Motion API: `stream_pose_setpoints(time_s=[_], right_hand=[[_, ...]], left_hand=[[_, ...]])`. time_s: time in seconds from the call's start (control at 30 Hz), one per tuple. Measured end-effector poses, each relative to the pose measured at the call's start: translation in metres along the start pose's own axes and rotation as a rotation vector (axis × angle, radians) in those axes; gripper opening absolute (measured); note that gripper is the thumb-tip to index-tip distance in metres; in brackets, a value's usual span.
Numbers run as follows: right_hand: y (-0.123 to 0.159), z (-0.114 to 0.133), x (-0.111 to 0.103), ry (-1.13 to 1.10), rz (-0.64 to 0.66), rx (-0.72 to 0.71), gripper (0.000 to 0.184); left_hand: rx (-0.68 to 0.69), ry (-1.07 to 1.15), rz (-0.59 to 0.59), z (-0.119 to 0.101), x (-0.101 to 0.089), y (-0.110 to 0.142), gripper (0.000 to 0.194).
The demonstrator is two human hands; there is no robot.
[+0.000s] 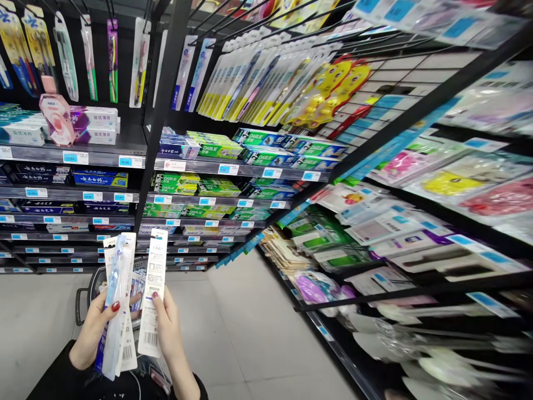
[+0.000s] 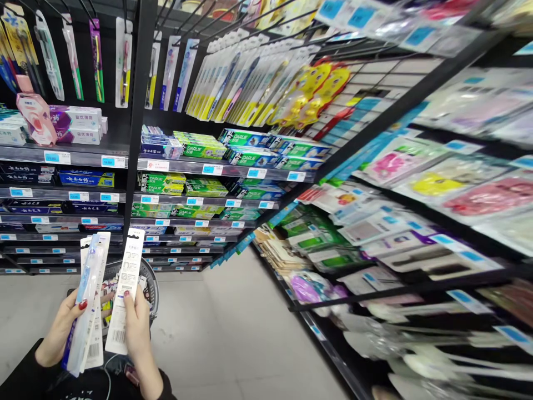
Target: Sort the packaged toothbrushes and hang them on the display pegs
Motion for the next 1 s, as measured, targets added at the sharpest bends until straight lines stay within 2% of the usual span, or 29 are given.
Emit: stream_pose_setpoints(time_s=[0.3, 0.37, 0.43, 0.57, 0.67, 0.87, 1.0], right_hand=[[-0.012, -0.024, -0.009, -0.297, -0.061, 0.226, 0.037], [-0.011, -0.023, -0.010, -0.242, -0.072, 0.182, 0.036], [-0.008, -0.018, -0.009, -0.096, -0.076, 0.082, 0.033], [0.003, -0.010, 0.003, 0.189, 0.040, -0.066, 0.031], [0.008, -0.011, 0.013, 0.215, 0.111, -0.078, 0.032], [0.008, -0.012, 0.022, 0.209, 0.117, -0.093, 0.036], [0.009, -0.010, 0.026, 0.272, 0.129, -0.136, 0.035]], left_hand=[[0.037, 0.070, -0.046, -0.001, -0.006, -0.005, 0.055], [0.040, 0.057, -0.040, -0.002, -0.007, -0.006, 0.053], [0.036, 0.075, -0.015, -0.001, -0.007, -0.007, 0.048], [-0.059, 0.097, -0.038, 0.004, -0.011, -0.006, 0.049], [-0.085, 0.045, -0.097, 0.008, -0.013, -0.007, 0.055], [0.032, -0.089, -0.001, 0.011, -0.012, -0.010, 0.048], [0.114, -0.236, -0.027, 0.010, -0.010, -0.009, 0.044]])
Point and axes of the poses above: each hand's wrist, its own y-axis away from the middle knuckle, its own x-axis out of the palm, z = x × y, the point moved 2 cm from there along -y, towards the middle knuckle, and after that the axes turned 3 degrees about y, right-handed, at the moved point
